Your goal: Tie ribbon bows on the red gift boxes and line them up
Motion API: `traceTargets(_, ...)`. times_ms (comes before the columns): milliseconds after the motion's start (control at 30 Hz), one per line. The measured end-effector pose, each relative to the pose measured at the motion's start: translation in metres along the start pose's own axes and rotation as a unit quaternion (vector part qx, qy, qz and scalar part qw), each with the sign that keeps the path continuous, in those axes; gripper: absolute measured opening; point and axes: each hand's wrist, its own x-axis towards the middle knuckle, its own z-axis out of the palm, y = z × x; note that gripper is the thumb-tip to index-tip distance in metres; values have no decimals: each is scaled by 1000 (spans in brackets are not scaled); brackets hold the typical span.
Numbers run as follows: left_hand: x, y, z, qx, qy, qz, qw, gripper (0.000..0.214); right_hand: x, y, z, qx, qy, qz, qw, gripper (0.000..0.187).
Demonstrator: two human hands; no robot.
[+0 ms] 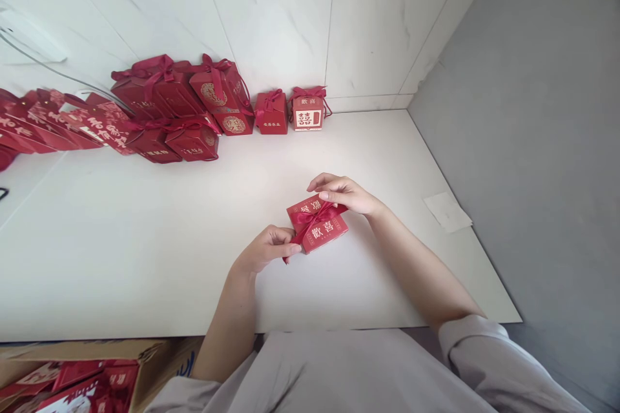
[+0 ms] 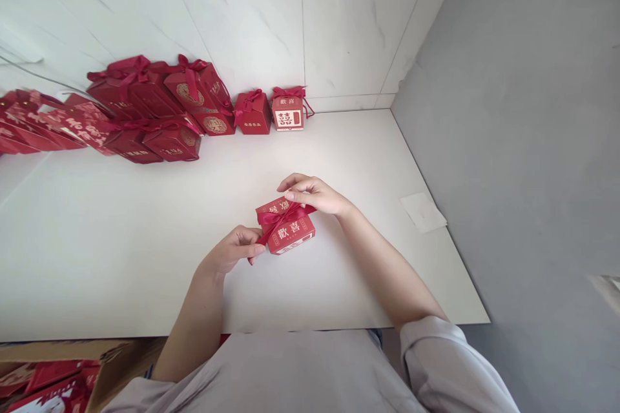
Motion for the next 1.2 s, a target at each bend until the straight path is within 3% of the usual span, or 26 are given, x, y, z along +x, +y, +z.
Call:
traceTargets(367, -6, -7, -8, 30, -29, -34, 999, 32, -4, -10, -1, 50, -18, -5, 999, 40)
traceTargets(500, -12, 6, -8, 118, -81, -77, 987, 27, -4, -11, -1, 29, -27, -18, 999, 40)
traceTargets(600, -23, 22, -10, 208, -136, -145, 958, 33, -4, -12, -3, 10, -33, -13, 999, 41)
traceTargets(633, -27, 28, -11, 238, -122, -163, 950, 37, -4, -13, -4, 5, -35, -11, 999, 41)
traceTargets(700, -33, 39, -14, 314, -20, -168, 934, 38, -5, -15, -5, -1, -41, -6, 999, 39)
traceTargets(800, -31, 54, -17, 415, 198, -79, 885, 30, -7, -19, -7, -10, -50, 13, 999, 36)
traceTargets(867, -21, 63, -16, 409, 249, 15, 878, 27, -8, -22, -8, -17, -55, 22, 998, 34)
traceTargets(967, -1, 67, -13, 347, 163, 116, 916, 24, -10, -25, -10, -25, -61, 25, 998, 33)
traceTargets(1033, 11, 64, -13, 328, 104, 123, 931, 23, -10, -25, -11, -30, -61, 31, 997, 33)
traceTargets(1200, 26, 43, -17, 250, 76, 121, 958, 19, -10, -27, -15, -45, -47, 41, 997, 32)
